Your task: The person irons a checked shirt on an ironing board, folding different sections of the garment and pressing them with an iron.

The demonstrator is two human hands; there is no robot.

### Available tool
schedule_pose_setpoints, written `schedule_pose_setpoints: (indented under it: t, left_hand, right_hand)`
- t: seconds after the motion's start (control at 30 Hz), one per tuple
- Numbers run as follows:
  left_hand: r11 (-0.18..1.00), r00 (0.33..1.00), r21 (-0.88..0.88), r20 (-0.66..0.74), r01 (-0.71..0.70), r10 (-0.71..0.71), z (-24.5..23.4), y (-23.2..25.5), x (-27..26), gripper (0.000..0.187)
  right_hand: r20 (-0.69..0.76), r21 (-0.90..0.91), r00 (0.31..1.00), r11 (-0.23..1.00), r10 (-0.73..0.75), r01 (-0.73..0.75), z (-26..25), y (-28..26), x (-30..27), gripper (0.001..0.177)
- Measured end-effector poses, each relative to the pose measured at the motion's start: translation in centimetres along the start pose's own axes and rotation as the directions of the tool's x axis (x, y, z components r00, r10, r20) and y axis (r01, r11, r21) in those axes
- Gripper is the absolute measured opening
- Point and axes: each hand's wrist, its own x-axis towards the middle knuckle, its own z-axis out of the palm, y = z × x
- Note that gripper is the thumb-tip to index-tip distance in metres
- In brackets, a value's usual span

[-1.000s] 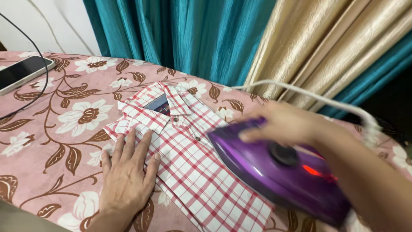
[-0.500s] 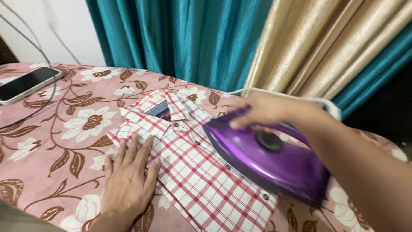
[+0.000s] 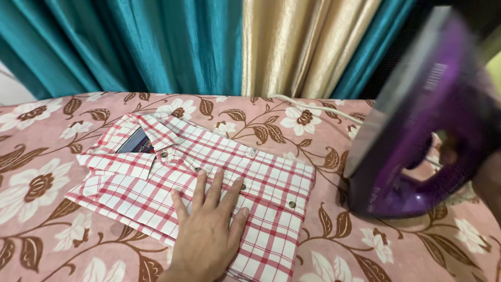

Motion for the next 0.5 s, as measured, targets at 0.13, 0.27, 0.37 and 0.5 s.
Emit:
schedule_pose_setpoints:
  t: [0.13,0.27,0.37,0.5]
  left_hand:
    - [0.998,0.999,-0.046,0.026,-0.03,0.031,-0.9,-0.4,-0.2,0.065]
    - [0.987,0.999,-0.161,0.043,-0.02,0.027,-1.8,-1.1,-0.6,0.066]
    - [0.964,0.998,-0.259,0.054,0.057,-0.045,-2.6,-2.5,-1.0,0.067]
    - [0.929,0.994,-0.355,0.023,0.108,-0.107,-4.2,-4.8,-1.5,0.064]
  right_hand:
    - [-0.143,0.007,0.969,0.979,0.201,-0.202,-2.0,1.2,-3.2,0.052]
    - [-0.243,0.075,0.851,0.884,0.465,-0.462,-1.9,2.0,-7.8,0.052]
    - [-0.212,0.18,0.688,0.72,0.694,-0.671,0.2,2.1,-10.6,0.052]
    - [0.037,0.335,0.375,0.342,0.926,-0.878,8.6,0.7,-14.2,0.052]
